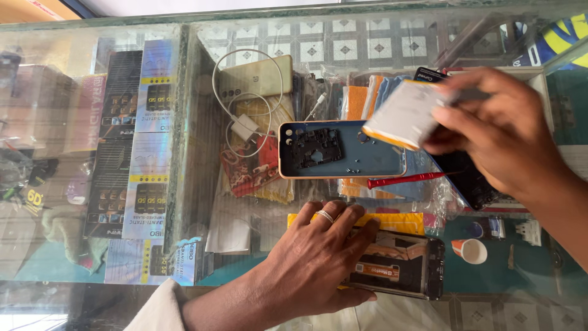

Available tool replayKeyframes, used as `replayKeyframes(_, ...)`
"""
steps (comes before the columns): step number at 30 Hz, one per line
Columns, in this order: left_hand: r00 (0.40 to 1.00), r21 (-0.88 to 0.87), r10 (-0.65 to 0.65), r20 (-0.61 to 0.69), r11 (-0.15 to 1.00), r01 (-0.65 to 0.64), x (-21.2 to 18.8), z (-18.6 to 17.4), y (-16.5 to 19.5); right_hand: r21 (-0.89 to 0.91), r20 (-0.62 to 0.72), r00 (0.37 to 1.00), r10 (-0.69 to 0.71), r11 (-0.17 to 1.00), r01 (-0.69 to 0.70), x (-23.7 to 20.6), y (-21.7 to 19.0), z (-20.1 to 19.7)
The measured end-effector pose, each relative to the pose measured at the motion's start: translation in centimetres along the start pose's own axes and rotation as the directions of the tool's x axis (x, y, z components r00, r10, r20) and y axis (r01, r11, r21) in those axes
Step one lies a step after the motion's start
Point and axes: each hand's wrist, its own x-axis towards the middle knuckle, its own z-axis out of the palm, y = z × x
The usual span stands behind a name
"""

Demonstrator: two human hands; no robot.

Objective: The person disassembles a smartphone by removing the back cover and battery, then uses tweezers to detach the motherboard and other internal components. The person places the removed parts on the workbench and continues to separate the remaining internal pieces.

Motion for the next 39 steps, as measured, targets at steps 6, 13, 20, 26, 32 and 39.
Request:
replayKeyframes(6, 0.997, 0.040, 0.022, -0.078, 0.999, -0.019, -0.3, -0.3, -0.2, 0.041, 0.062, 0.992, -0.109, 0.993, 0.106, 4.0, 1.2, 3.0)
replayKeyframes(13, 0.998, 0.029, 0.017, -0.066, 0.999, -0.015, -0.1, 0.0, -0.5, -0.041, 0.138, 0.988, -0.066, 0.997, 0.072, 5.2, 1.6, 4.3)
replayKeyframes(20, 0.997, 0.051, 0.019, -0.070, 0.999, -0.015, 0.0, -0.7, -0.6, -0.264, 0.109, 0.981, -0.162, 0.946, 0.186, 2.8, -3.4, 2.4)
replayKeyframes(26, 0.994, 0.003, -0.091, 0.056, 0.996, 0.091, -1.4, -2.6, -2.0, -0.531, 0.571, 0.797, -0.196, 0.652, 0.541, -6.3, -2.8, 1.8)
replayKeyframes(32, 0.996, 0.004, -0.058, -0.065, 0.998, 0.059, -0.9, -2.0, -2.8, -0.688, 0.674, 0.738, -0.029, 0.339, 0.642, -11.7, 1.0, 2.4)
replayKeyframes(39, 0.995, -0.097, -0.070, -0.075, 0.993, 0.062, -0.6, -1.9, -3.0, -0.721, 0.644, 0.765, -0.025, 0.316, 0.617, -11.6, 1.5, 1.9)
